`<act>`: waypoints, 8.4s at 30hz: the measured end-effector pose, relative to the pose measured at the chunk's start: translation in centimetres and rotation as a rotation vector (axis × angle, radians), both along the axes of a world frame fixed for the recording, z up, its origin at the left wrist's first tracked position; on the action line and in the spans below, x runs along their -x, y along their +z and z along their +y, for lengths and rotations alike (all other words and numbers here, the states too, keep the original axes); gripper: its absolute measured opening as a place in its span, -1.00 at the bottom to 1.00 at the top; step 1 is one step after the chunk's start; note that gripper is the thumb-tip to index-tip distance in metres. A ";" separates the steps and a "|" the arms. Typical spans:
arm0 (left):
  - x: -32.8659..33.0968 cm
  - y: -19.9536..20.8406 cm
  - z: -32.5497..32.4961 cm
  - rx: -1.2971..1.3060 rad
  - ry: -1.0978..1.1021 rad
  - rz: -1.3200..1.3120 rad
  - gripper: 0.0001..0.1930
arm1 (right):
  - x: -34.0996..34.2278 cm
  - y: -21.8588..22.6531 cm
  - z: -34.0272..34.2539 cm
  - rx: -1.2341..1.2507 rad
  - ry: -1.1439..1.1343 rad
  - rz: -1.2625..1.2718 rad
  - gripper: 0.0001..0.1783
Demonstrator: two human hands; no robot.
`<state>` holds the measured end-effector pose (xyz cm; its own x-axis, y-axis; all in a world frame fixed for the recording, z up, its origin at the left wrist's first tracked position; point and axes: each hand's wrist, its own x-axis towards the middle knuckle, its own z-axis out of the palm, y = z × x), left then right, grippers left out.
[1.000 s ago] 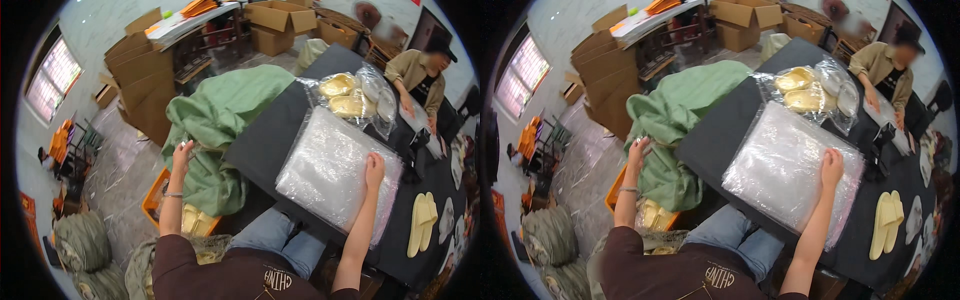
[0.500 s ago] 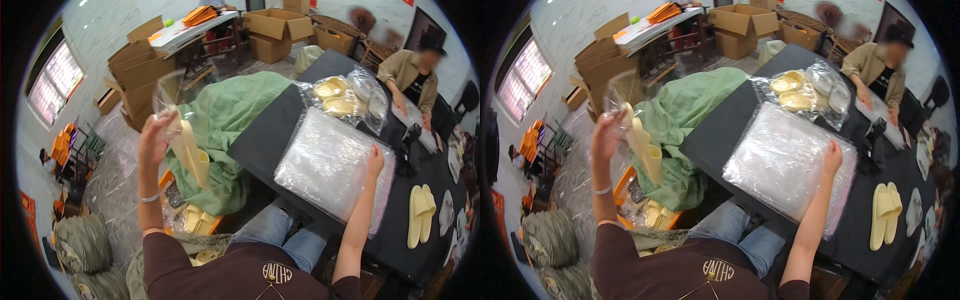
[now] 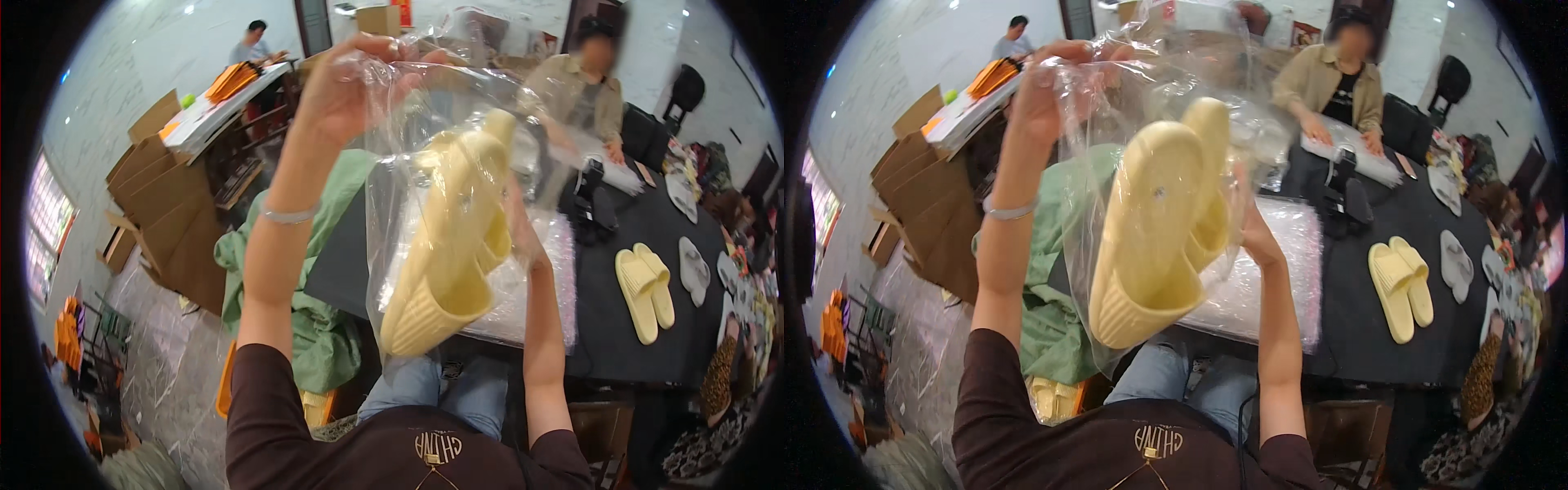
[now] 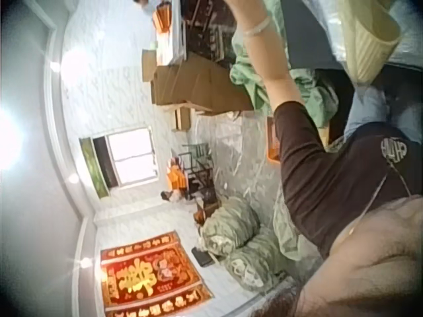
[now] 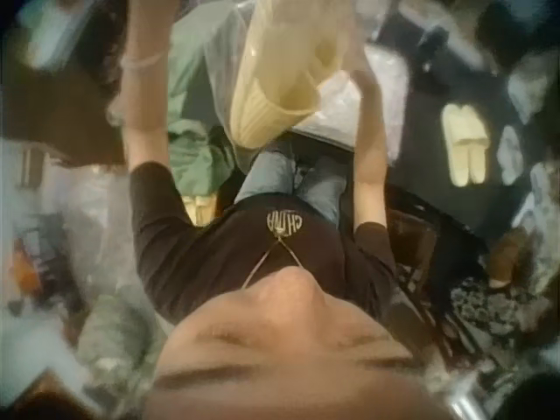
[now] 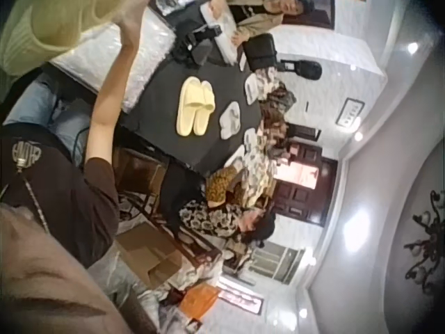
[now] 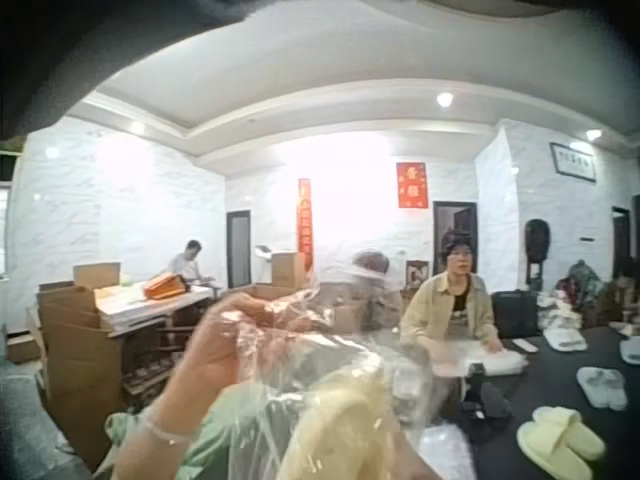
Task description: The person packs pairs of yellow and white plastic slippers into clear plastic bags. They pick up a pair of slippers, place them inside a bag, and then set the packaged item aside on the table. The process is repeated for multiple pairs of slippers.
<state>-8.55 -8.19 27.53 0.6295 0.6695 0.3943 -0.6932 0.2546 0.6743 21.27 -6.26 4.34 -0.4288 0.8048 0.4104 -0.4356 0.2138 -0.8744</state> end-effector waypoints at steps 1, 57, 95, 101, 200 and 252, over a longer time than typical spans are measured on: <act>-1.1 -1.5 2.6 0.055 -0.036 -0.068 -0.74 | -0.5 -0.1 -0.5 0.058 0.014 0.045 0.29; -4.1 -25.8 -12.0 -0.107 0.885 1.602 -0.60 | -19.2 0.6 -3.4 0.641 -0.262 -0.954 -0.39; -1.1 -28.8 -14.3 -0.119 1.075 1.261 -0.51 | -1.6 -6.4 4.3 -0.851 -0.223 -0.981 -0.62; -2.0 -26.3 -14.1 -0.499 1.319 1.784 -0.71 | -0.9 -7.8 4.5 -0.695 -0.166 -1.031 -0.70; -9.3 -33.0 -4.2 -0.863 0.999 1.804 -0.45 | -9.2 -8.1 0.3 -0.204 -1.021 -1.445 -0.70; -9.0 -33.6 -4.4 -0.869 1.076 1.791 -0.46 | -18.0 0.0 1.5 -0.678 -1.583 -1.206 -0.38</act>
<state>0.41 -12.57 -6.08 0.1973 0.9301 0.3097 0.9210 -0.2842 0.2666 39.25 -4.78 4.31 0.0952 0.5419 0.8350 0.9841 0.0753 -0.1610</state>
